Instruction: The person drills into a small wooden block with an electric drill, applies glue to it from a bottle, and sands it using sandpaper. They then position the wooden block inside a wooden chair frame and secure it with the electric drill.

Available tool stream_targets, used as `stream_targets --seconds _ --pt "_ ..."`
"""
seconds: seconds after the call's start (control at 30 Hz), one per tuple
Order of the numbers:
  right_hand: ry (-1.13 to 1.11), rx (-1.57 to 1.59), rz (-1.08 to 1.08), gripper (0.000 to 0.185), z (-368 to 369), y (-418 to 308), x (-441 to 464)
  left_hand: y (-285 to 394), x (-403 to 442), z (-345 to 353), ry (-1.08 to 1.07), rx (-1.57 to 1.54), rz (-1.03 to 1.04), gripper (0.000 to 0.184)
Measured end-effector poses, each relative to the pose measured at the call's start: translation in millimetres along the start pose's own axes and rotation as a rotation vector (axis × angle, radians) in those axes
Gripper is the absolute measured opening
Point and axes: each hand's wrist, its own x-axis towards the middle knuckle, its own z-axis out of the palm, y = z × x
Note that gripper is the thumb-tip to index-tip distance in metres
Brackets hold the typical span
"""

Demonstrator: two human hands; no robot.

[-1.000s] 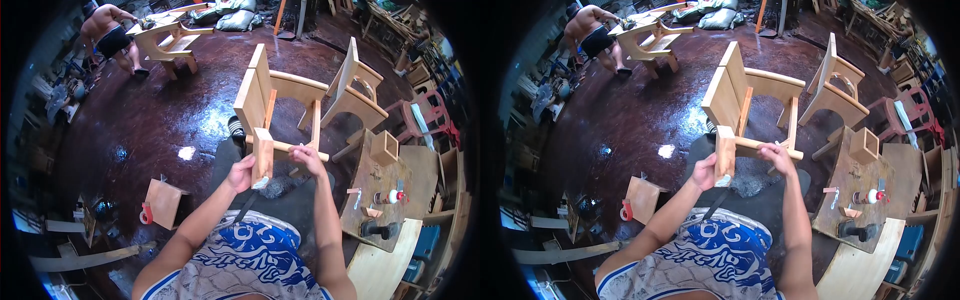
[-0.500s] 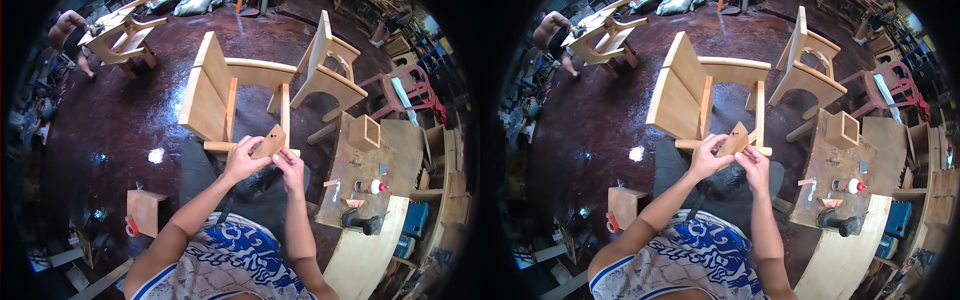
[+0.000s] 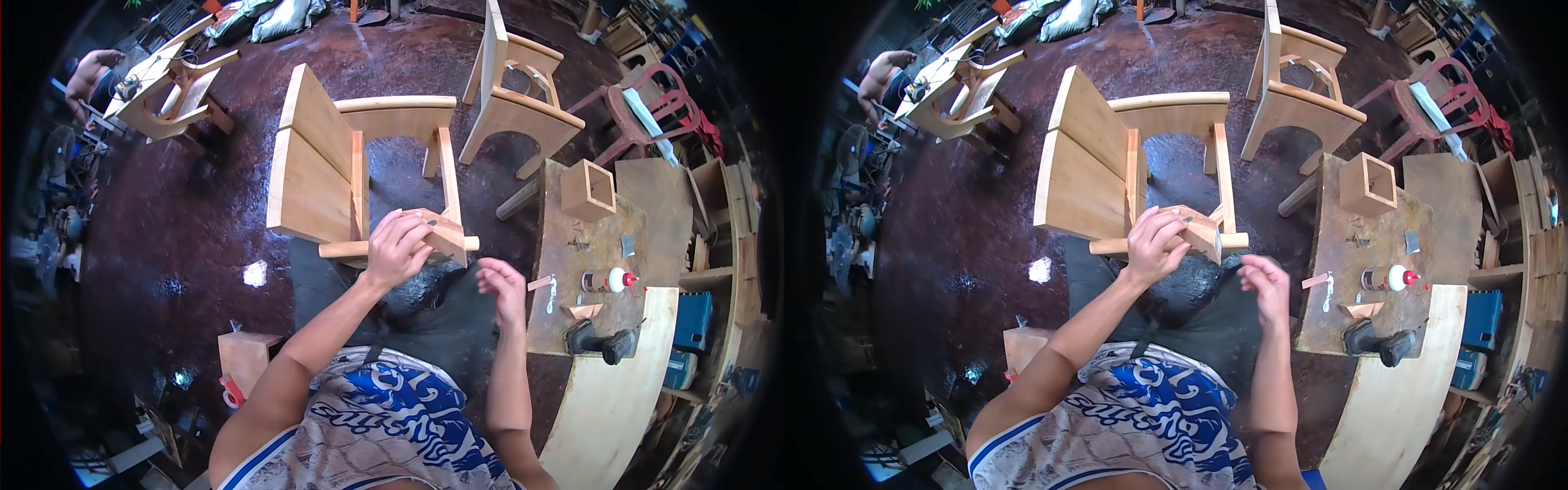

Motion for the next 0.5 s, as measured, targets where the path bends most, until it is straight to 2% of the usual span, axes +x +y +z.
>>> stream_targets --seconds 0.07,0.1,0.13,0.2,0.27,0.33,0.37,0.4,0.47,0.5 --pt "-0.113 0.136 0.079 0.026 21 4 -14 -1 -9 0 0.052 0.012 0.082 0.04" --pt "-0.183 0.24 0.121 0.032 30 5 -20 1 -10 -2 0.108 0.023 0.149 0.036" --pt "-0.179 0.244 0.12 0.032 38 5 -25 2 -12 -7 0.104 0.02 0.153 0.036" --pt "-0.241 0.475 0.144 0.037 49 2 -30 3 -16 -20 0.1 0.086 0.371 0.033" --pt "-0.23 0.422 0.113 0.04 49 3 -27 6 -17 -38 0.114 0.116 0.418 0.031" --pt "-0.291 0.34 0.106 0.04 44 3 -24 6 -17 -57 0.099 0.138 0.554 0.028" --pt "-0.402 0.34 0.102 0.045 41 1 -25 6 -17 -68 0.066 0.15 0.596 0.026" --pt "-0.403 0.348 0.101 0.045 48 -5 -29 7 -17 -75 0.059 0.152 0.6 0.026" --pt "-0.561 0.28 0.058 0.055 65 -23 -36 10 -15 -85 0.029 0.152 0.689 0.023" --pt "-0.619 0.25 0.082 0.067 71 -31 -38 12 -14 -88 0.015 0.162 0.709 0.02"
